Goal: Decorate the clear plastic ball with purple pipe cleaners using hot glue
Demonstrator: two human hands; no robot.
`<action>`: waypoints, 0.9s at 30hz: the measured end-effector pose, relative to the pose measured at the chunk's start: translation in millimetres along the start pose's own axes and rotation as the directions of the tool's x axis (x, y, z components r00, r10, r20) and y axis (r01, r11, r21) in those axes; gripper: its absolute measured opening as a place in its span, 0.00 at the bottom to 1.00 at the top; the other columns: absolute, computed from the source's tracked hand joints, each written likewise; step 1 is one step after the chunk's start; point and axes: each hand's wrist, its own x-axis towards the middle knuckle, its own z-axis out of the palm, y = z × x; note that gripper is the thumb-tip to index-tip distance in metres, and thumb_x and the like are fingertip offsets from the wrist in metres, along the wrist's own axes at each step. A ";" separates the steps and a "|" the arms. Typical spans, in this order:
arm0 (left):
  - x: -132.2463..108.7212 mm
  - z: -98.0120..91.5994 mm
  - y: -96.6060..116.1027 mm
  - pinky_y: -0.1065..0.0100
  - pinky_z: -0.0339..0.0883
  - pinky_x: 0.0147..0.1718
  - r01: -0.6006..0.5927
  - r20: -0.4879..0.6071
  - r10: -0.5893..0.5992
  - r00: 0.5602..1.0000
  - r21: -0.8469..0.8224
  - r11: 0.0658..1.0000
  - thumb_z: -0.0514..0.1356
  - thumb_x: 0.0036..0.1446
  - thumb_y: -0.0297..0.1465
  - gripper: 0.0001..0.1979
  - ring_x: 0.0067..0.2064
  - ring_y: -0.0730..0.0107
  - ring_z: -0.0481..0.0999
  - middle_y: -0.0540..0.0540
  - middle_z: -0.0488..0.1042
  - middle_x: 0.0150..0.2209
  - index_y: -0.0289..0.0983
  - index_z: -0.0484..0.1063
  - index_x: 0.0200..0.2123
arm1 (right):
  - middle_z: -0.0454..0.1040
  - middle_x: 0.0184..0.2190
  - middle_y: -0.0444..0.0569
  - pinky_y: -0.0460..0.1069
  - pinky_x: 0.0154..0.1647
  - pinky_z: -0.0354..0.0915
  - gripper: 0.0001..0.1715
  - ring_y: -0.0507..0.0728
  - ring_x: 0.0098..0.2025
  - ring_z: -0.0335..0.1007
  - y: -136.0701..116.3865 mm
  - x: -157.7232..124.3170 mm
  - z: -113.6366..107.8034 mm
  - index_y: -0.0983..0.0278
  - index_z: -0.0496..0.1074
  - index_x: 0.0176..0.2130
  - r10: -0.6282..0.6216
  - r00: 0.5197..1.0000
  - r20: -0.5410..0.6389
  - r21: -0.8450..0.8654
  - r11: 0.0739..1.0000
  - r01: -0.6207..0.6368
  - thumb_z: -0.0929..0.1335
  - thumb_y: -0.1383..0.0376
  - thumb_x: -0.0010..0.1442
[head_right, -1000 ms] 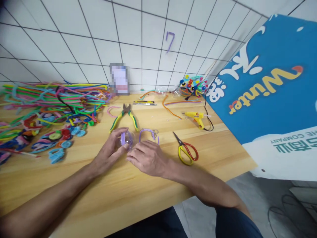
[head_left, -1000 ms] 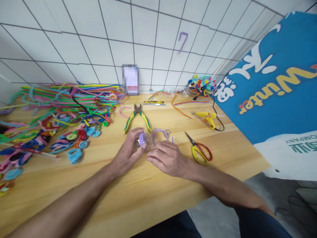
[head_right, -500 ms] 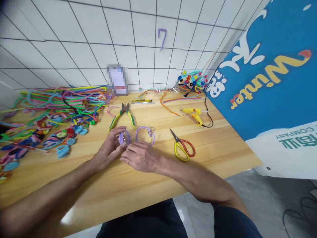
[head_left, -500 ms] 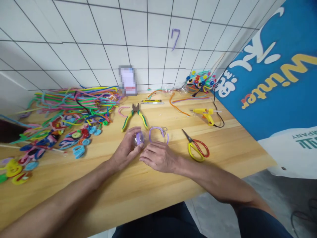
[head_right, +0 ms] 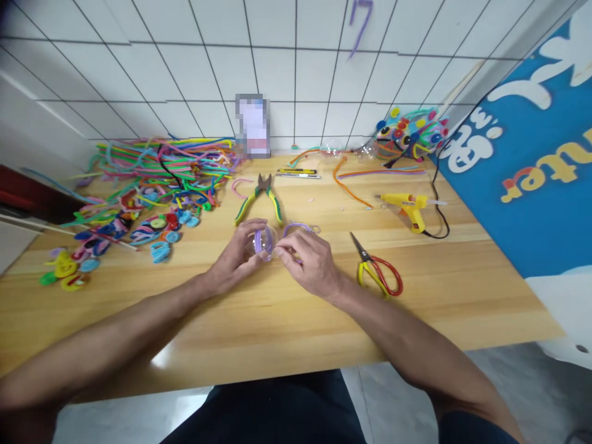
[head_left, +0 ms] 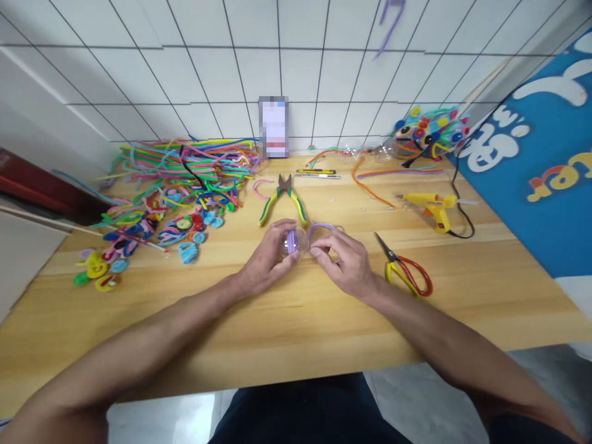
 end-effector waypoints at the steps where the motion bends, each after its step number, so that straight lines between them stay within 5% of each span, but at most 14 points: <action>1: 0.0 -0.1 0.5 0.40 0.67 0.74 -0.002 0.000 0.002 1.000 -0.008 1.000 0.62 0.76 0.39 0.25 0.75 0.50 0.68 0.33 0.69 0.71 0.45 0.61 0.71 | 0.84 0.36 0.48 0.55 0.44 0.73 0.09 0.58 0.39 0.81 1.7 1.8 -1.9 0.57 0.78 0.40 0.003 1.000 -0.017 -0.009 1.000 -0.003 0.69 0.64 0.76; 11: 2.9 -2.8 4.3 0.41 0.68 0.74 -0.047 0.019 0.047 0.999 0.000 0.999 0.62 0.75 0.34 0.27 0.75 0.48 0.69 0.33 0.69 0.71 0.44 0.60 0.73 | 0.85 0.35 0.47 0.55 0.41 0.74 0.07 0.59 0.37 0.80 4.0 8.5 -9.4 0.55 0.77 0.41 0.033 0.999 -0.015 -0.099 0.995 -0.034 0.69 0.64 0.74; 17: 4.5 -1.9 4.1 0.39 0.69 0.74 -0.056 0.013 0.056 0.998 0.003 0.998 0.62 0.74 0.33 0.27 0.75 0.46 0.69 0.33 0.69 0.71 0.44 0.60 0.72 | 0.83 0.33 0.47 0.56 0.44 0.73 0.10 0.59 0.36 0.77 30.5 28.2 -42.9 0.56 0.77 0.36 0.320 0.944 -0.077 -0.243 0.912 -0.329 0.69 0.60 0.72; 21: 5.0 0.2 2.8 0.42 0.71 0.73 -0.092 -0.018 0.093 0.996 0.010 0.996 0.62 0.75 0.34 0.26 0.74 0.48 0.70 0.34 0.70 0.69 0.44 0.61 0.71 | 0.82 0.33 0.46 0.54 0.43 0.71 0.06 0.58 0.35 0.76 54.7 35.2 -57.0 0.58 0.78 0.35 0.420 0.906 0.049 -0.295 0.873 -0.389 0.71 0.64 0.65; 27: 6.3 -1.0 4.4 0.39 0.69 0.74 -0.061 0.003 0.061 0.998 -0.018 0.998 0.63 0.72 0.32 0.26 0.73 0.46 0.71 0.34 0.71 0.69 0.44 0.63 0.70 | 0.84 0.36 0.48 0.53 0.45 0.70 0.03 0.59 0.39 0.77 68.2 27.1 -39.5 0.59 0.79 0.36 0.449 0.873 0.191 -0.355 0.860 -0.365 0.73 0.67 0.64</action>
